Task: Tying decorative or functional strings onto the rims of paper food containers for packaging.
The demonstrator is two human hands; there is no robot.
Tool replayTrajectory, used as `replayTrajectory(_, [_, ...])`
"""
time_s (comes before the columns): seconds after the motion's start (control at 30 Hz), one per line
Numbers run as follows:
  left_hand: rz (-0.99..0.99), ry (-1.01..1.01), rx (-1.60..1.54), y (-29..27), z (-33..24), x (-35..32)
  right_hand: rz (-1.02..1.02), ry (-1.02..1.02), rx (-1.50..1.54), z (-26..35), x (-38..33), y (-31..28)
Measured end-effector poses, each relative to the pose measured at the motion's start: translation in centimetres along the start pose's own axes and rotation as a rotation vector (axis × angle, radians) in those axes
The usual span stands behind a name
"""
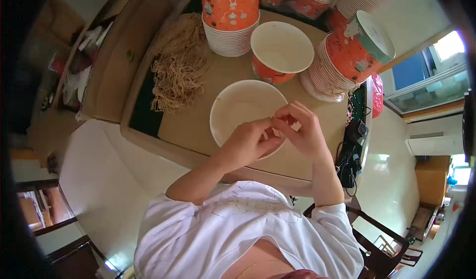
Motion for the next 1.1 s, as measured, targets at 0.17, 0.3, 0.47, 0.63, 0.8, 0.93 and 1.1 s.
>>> replayTrajectory(0.17, [-0.027, 0.019, -0.024, -0.5, 0.3, 0.3, 0.049, 0.026, 0.013, 1.6, -0.1, -0.3])
replayTrajectory(0.3, [-0.126, -0.052, -0.125, -0.7, 0.9, 0.1, 0.063, 0.099, -0.008, 1.0, -0.7, -0.2])
replayTrajectory(0.47, [-0.25, 0.018, -0.226, -1.8, 0.1, 0.1, 0.11, 0.093, -0.066, -0.7, -1.1, 0.4])
replayTrajectory(0.63, [-0.326, 0.071, -0.401, -4.8, -0.9, -0.4, 0.105, 0.081, -0.046, -0.4, -1.2, 0.6])
replayTrajectory(0.8, [-0.331, 0.221, -0.473, -5.2, -2.6, -0.5, 0.174, 0.038, -0.111, 0.0, -0.8, 0.8])
replayTrajectory(0.93, [-0.309, 0.255, -0.488, -5.4, -3.8, 0.0, 0.12, 0.022, -0.084, 1.0, -0.7, 1.0])
replayTrajectory(1.1, [-0.376, 0.318, 0.034, -4.1, -2.6, 0.1, -0.1, 0.07, 0.371, -0.1, -0.3, 0.3])
Point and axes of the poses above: each hand's wrist, its own x-axis towards the middle knuckle, its own y-axis out of the palm, z = x × y, the point moved 4 cm from there along x, towards the middle knuckle, and after that the axes turned 1 degree about y, right-handed, at the moved point
